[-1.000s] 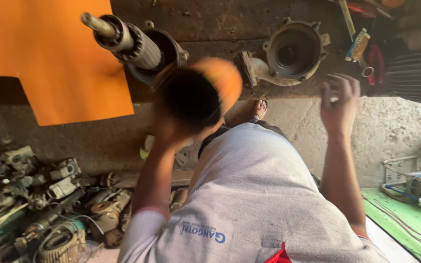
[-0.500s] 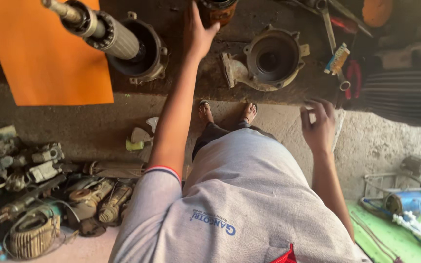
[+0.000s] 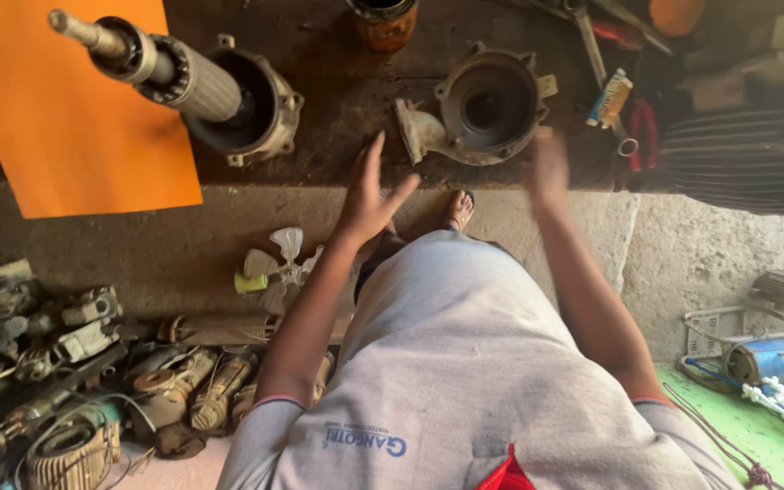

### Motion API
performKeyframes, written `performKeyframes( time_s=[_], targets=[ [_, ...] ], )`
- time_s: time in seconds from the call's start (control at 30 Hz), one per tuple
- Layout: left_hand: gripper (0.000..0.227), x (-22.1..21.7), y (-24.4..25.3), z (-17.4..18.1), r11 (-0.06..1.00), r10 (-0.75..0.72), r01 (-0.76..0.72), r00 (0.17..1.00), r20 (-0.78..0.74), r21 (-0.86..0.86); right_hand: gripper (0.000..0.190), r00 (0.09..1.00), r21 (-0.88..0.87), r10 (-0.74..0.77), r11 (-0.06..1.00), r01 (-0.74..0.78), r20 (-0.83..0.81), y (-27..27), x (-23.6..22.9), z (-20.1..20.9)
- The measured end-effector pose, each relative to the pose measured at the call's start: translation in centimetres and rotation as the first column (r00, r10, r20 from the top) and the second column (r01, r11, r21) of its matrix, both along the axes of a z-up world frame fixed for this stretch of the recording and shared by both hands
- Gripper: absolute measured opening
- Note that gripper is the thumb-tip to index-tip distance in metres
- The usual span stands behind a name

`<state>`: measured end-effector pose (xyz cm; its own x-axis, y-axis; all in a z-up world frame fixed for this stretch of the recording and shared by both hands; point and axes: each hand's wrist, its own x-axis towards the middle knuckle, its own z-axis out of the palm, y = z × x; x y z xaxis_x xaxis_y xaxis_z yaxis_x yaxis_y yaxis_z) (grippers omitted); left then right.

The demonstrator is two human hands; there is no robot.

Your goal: The person cleans the interior of a metal mechanical housing using a small brush and a dark liquid from a can. They repeatedly scrub the inside surfaces and edges of the housing, occasionally dipping the brush into the can to reload the liquid.

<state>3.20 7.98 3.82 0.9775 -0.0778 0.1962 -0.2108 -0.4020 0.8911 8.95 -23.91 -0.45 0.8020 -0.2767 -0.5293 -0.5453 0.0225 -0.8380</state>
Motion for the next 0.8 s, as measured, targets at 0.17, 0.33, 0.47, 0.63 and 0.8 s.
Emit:
performKeyframes(
  time_s=[0.17,0.33,0.47,0.63,0.8],
  targets=[
    [0.07,3.2,-3.3,-1.3,0.964,0.194,-0.185,0.981,-0.028,0.193,0.052,0.937,-0.32,0.314,0.913,-0.254,0.153,-1.5,-2.4,-1.1],
    [0.044,1.0,0.5,0.7,0.972,0.16,-0.141,0.983,-0.092,0.187,0.037,0.908,-0.716,0.416,0.649,-0.255,0.054,-7.5,-3.8,2.1],
    [0.03,-1.0,0.2,4.6,0.988,0.138,-0.15,0.956,-0.259,-0.028,0.013,0.663,-0.951,0.682,0.215,0.224,0.31,-11.0,0.5,3.1],
    [0.022,-0.3,-4.5,8.8,0.997,-0.038,0.027,0.985,-0.169,-0.071,0.057,0.828,-0.912,0.545,0.393,-0.116,0.129,-12.2,5.8,1.7],
    [0.016,1.3,-11.8,9.6,0.979,-0.201,0.197,0.977,0.073,0.059,0.073,0.756,-0.883,0.625,0.447,-0.145,0.193,-12.5,7.4,2.6]
  ],
)
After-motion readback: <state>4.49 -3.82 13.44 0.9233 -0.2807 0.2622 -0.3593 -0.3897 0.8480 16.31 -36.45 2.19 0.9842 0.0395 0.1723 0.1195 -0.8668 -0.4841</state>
